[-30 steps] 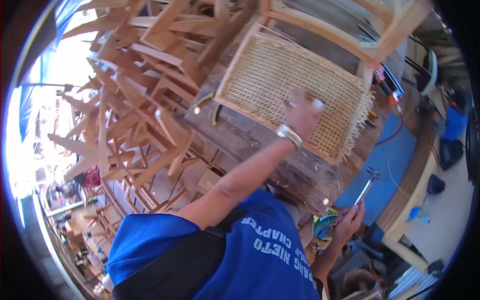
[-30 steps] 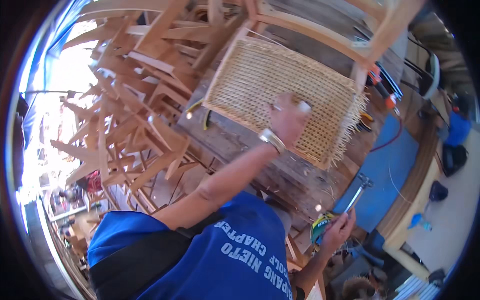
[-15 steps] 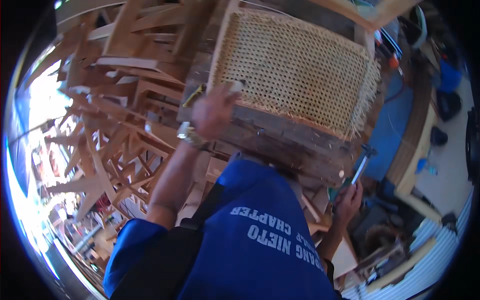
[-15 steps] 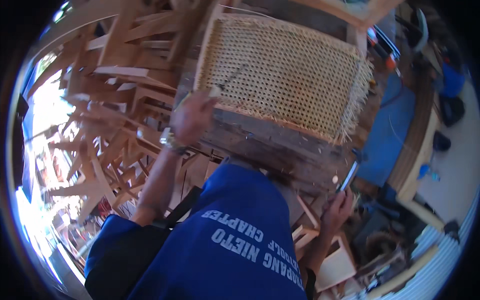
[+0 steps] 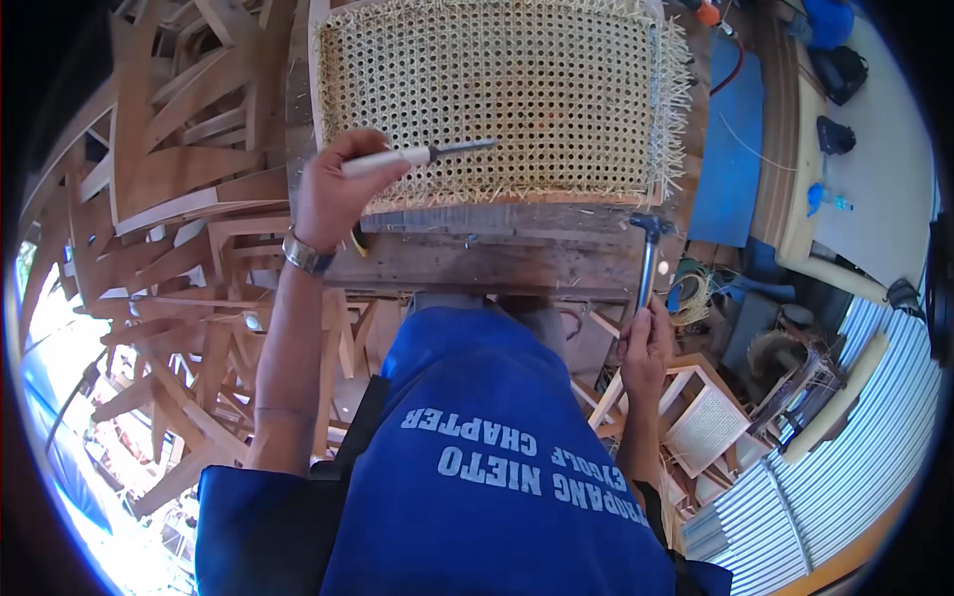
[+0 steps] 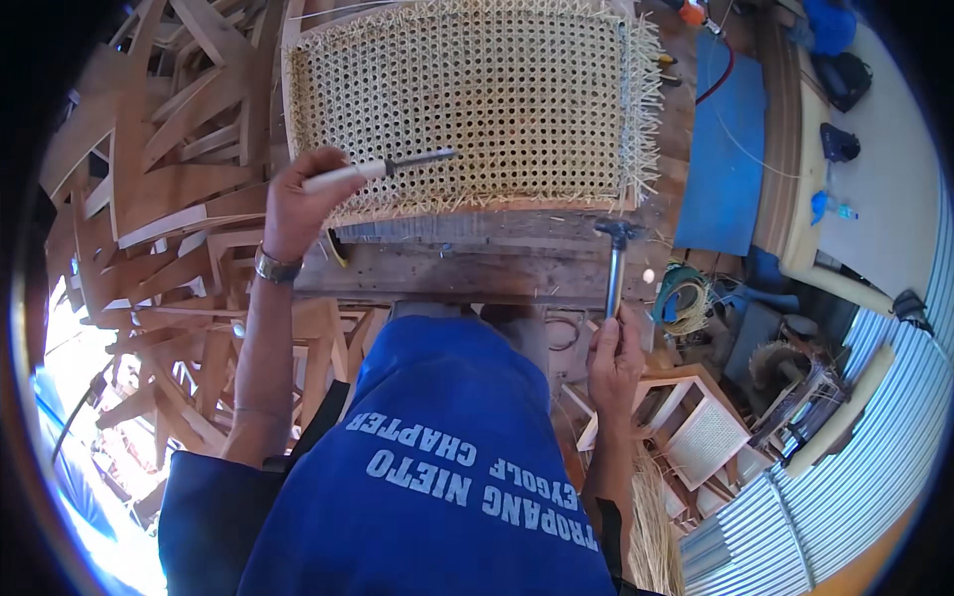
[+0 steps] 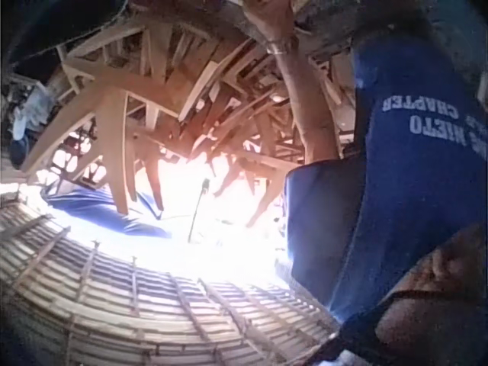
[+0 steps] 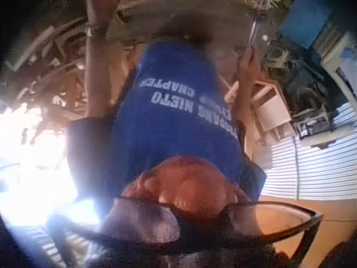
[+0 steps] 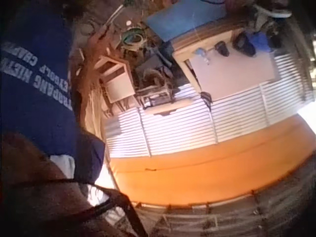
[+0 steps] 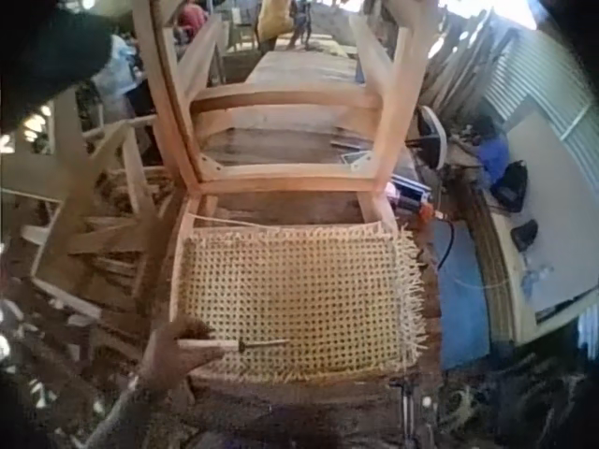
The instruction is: Attaching cane webbing to a chair frame using a staple gun, hammer, and chisel.
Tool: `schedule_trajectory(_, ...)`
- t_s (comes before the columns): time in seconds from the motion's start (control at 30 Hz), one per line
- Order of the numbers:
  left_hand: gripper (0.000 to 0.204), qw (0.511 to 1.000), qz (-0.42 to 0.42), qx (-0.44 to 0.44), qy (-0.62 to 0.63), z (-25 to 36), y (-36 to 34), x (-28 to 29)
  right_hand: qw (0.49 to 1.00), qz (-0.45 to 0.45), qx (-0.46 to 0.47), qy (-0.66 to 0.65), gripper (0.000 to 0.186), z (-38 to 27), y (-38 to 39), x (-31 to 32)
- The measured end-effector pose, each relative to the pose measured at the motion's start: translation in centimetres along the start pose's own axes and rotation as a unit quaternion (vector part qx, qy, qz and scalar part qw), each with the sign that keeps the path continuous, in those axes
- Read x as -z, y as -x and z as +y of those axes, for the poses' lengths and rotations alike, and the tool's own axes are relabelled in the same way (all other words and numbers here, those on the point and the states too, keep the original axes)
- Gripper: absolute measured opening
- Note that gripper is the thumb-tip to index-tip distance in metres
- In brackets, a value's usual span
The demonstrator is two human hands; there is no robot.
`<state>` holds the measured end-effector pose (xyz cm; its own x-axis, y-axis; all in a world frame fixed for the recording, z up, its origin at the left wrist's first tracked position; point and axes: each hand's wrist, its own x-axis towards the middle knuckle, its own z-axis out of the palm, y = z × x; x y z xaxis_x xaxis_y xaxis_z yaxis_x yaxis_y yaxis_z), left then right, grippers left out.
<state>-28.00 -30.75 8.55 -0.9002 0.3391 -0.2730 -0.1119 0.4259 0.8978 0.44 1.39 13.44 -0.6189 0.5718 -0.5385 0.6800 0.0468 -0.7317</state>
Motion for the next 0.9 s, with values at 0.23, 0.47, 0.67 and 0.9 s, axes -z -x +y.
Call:
schedule_trajectory(0.23, 0.018, 0.830, 0.132, 0.017, 0.542, -3.1, -1.4, 2.3, 0.937, -0.040, 0.308, 0.160, 0.039, 1.8, -3.9, -4.4)
schedule_trajectory(0.47, 0.020, 0.833, 0.241, 0.077, 0.492, -4.4, 1.3, 3.3, 0.940, -0.059, 0.318, 0.113, 0.042, -2.4, -4.6, -6.2)
schedule_trajectory(0.67, 0.018, 0.822, 0.231, 0.083, 0.515, -5.7, 3.3, 3.6, 0.929, -0.112, 0.296, 0.190, 0.038, -2.0, -5.5, -7.0)
schedule_trajectory(0.9, 0.018, 0.829, 0.218, 0.052, 0.512, -4.5, 2.9, 2.3, 0.934, -0.125, 0.277, 0.189, 0.038, -2.6, -4.8, -7.8)
